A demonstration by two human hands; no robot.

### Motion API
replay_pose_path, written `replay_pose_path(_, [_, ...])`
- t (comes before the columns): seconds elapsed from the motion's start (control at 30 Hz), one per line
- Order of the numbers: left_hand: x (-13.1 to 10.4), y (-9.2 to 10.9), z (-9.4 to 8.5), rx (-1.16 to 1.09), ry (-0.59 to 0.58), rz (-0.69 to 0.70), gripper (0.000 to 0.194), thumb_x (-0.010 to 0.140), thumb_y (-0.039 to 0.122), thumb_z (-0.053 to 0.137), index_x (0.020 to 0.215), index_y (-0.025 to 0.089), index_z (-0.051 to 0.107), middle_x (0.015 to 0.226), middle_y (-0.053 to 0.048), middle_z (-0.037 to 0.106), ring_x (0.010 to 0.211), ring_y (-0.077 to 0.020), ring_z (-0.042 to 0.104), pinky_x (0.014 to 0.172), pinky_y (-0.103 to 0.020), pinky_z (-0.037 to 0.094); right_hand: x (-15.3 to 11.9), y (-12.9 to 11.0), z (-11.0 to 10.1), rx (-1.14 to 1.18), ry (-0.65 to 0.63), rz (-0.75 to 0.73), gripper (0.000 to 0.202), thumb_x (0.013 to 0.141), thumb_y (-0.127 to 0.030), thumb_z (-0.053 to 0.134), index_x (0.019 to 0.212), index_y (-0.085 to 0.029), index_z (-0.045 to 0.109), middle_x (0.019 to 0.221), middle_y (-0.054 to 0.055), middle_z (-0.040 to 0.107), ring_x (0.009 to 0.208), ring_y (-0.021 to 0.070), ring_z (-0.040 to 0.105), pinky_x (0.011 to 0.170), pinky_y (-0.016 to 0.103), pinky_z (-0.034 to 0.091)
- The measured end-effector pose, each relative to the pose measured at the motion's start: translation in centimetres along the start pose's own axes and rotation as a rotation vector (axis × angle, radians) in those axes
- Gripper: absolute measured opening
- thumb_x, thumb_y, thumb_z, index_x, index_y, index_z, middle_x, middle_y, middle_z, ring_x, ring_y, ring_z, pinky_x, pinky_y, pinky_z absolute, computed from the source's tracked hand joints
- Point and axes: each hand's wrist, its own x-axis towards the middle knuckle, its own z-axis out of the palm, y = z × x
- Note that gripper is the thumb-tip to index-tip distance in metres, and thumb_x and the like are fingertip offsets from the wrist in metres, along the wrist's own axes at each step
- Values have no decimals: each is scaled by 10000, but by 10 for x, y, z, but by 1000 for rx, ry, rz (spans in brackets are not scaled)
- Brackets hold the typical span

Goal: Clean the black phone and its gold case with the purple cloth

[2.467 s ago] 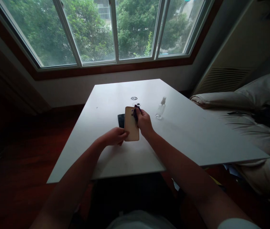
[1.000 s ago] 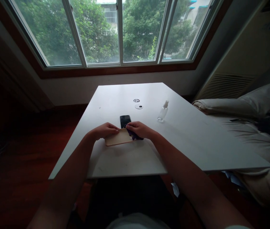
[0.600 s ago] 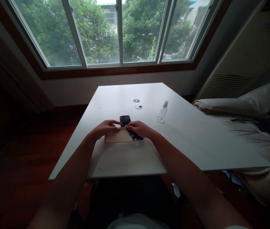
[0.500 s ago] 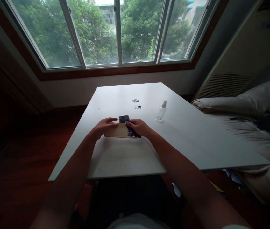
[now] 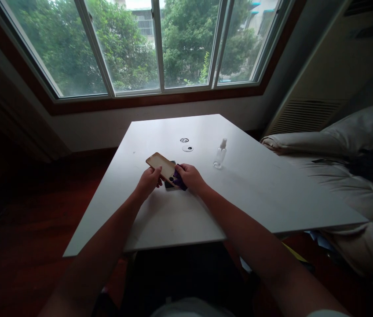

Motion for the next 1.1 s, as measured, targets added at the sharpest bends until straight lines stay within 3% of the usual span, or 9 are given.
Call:
replay_pose_path(0.2, [2, -3, -4, 35, 53, 19, 328, 918, 457, 571, 790, 156, 559, 604, -40, 620, 470, -125, 537, 427, -229, 420, -4, -4, 2, -37, -50, -54, 395, 935, -535, 535, 811, -185, 669, 753, 35, 692, 643, 156, 590, 588, 265, 413])
replay_pose_path(0.33, [3, -4, -5, 44, 0, 27, 328, 925, 442, 556, 776, 150, 562, 591, -44, 618, 467, -125, 538, 434, -230, 416, -6, -7, 2, -39, -63, -57, 395, 950, -533, 511, 829, -192, 669, 760, 31, 691, 638, 154, 586, 594, 269, 410])
replay_pose_path(0.43, [2, -4, -5, 1, -83, 13, 323, 924, 440, 563, 795, 144, 568, 588, -33, 604, 468, -119, 529, 443, -227, 408, -8, -9, 1, -25, -89, -56, 405, 956, -542, 492, 820, -196, 653, 749, 23, 678, 633, 150, 572, 594, 267, 402])
replay_pose_path(0.63, [-3, -7, -1, -100, -357, -54, 398, 876, 534, 659, 895, 150, 555, 640, -18, 608, 498, -114, 529, 462, -222, 397, -8, -15, 0, -1, -66, -60, 431, 953, -568, 473, 762, -197, 582, 708, 8, 624, 637, 150, 530, 601, 269, 378])
replay_pose_path(0.73, [-4, -10, 0, -100, -410, -61, 460, 852, 594, 680, 881, 155, 544, 632, -10, 594, 495, -110, 523, 458, -221, 385, -9, -17, 1, 24, -33, -46, 432, 948, -574, 477, 759, -197, 571, 704, 6, 610, 649, 153, 527, 601, 269, 373])
replay_pose_path(0.9, [-3, -10, 4, -113, -338, -34, 461, 841, 587, 694, 900, 157, 540, 627, 9, 574, 474, -99, 497, 438, -215, 370, -11, -19, 6, 55, 14, -28, 452, 952, -596, 460, 782, -195, 582, 723, 14, 619, 667, 161, 534, 608, 272, 383])
replay_pose_path(1.1, [-7, -4, 15, -118, -122, 25, 400, 904, 555, 621, 865, 162, 560, 583, 33, 512, 459, -95, 444, 416, -213, 338, -16, -24, 14, 136, 96, -12, 477, 943, -631, 462, 821, -191, 601, 747, 24, 624, 684, 170, 542, 609, 273, 406])
